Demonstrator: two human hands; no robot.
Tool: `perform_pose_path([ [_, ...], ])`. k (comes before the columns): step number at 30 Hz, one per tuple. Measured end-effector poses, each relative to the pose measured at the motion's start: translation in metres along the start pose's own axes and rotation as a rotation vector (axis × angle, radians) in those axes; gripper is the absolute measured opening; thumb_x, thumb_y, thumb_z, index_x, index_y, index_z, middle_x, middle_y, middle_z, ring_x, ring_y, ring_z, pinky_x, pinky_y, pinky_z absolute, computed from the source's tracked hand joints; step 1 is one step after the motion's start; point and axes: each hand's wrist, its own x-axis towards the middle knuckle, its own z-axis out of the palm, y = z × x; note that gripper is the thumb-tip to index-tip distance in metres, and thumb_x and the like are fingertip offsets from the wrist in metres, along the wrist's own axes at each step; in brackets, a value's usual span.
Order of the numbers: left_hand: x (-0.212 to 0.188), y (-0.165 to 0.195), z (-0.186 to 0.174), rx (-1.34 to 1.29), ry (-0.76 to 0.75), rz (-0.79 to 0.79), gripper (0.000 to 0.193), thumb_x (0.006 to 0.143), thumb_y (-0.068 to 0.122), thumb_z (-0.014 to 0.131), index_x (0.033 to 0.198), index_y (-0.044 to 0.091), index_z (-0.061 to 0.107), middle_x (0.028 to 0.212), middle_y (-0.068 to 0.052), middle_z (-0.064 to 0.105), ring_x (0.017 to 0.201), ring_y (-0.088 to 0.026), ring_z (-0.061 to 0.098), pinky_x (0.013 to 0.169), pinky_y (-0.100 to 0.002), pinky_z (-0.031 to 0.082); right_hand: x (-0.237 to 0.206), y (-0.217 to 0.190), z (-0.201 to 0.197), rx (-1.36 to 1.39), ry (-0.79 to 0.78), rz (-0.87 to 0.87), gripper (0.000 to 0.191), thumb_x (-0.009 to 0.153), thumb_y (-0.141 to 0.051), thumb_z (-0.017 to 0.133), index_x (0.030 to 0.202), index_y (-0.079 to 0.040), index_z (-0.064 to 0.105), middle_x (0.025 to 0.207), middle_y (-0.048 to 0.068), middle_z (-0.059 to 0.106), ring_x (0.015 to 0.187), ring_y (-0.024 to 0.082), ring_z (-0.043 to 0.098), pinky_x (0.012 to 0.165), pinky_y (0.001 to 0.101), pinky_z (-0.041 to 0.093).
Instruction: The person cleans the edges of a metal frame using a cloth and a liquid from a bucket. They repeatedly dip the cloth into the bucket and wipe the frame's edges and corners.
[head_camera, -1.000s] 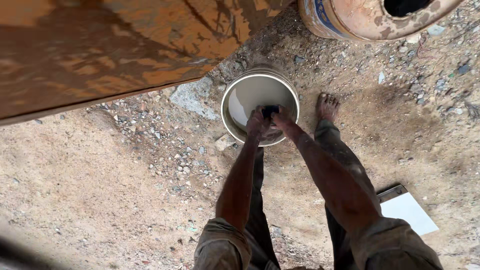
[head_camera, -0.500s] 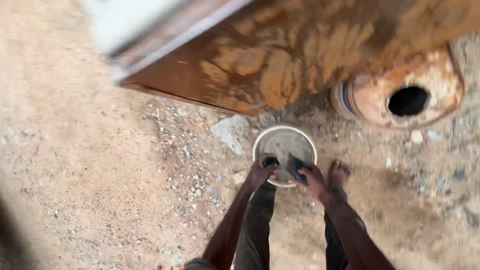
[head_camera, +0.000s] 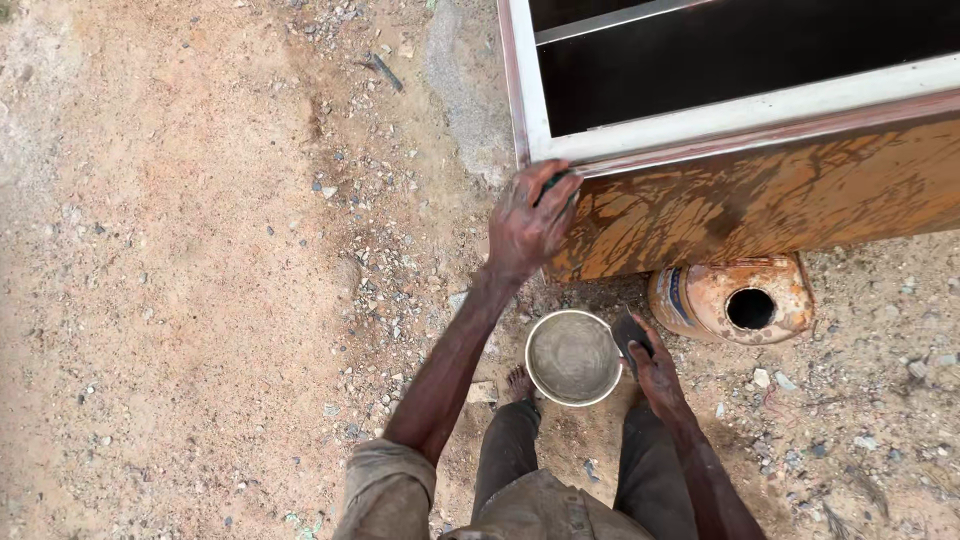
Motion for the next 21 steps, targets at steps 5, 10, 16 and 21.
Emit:
perform_pose_path([
  [5,0.030,-0.028,0.036,0.186,-0.035,0.046,0.049,0.094,0.026,0.077,0.137,0.007,0.062,0.138,-0.019,0.059,0.129,-0.037,0.059,0.115,-0.056,0.044,0.002,-0.020,-0.014,-0.204,-0.019,0.016,0.054,0.104,-0.029,0.052,0.157,-0.021,0.043,0.142,0.012,0.061,0.116,0.027,0.067,0.099,0.0409,0.058],
  [10,0.055,0.021,0.076,0.243,0.075,0.045,0.040,0.103,0.014,0.071,0.141,0.006,0.061,0.135,-0.016,0.060,0.130,-0.031,0.060,0.123,-0.054,0.045,0.006,-0.024,-0.061,-0.558,0.004,-0.083,0.048,0.106,-0.031,0.057,0.153,-0.020,0.052,0.142,0.023,0.055,0.123,0.035,0.062,0.104,0.0480,0.053],
  [16,0.171,0.172,0.200,0.145,-0.006,0.162,0.041,0.106,0.010,0.072,0.143,0.001,0.058,0.133,-0.016,0.060,0.128,-0.033,0.061,0.120,-0.051,0.049,0.008,-0.026,-0.153,-0.364,0.026,-0.159,0.049,0.103,-0.020,0.056,0.151,-0.015,0.047,0.149,0.023,0.049,0.135,0.036,0.052,0.098,0.0429,0.052],
  [21,0.269,0.307,0.332,0.136,-0.133,0.309,0.053,0.099,0.007,0.068,0.148,-0.002,0.052,0.139,-0.019,0.058,0.132,-0.034,0.059,0.122,-0.051,0.046,0.015,-0.036,-0.253,-0.225,0.139,0.059,0.052,0.099,-0.014,0.056,0.151,-0.017,0.048,0.139,0.014,0.065,0.126,0.026,0.064,0.101,0.0382,0.051],
])
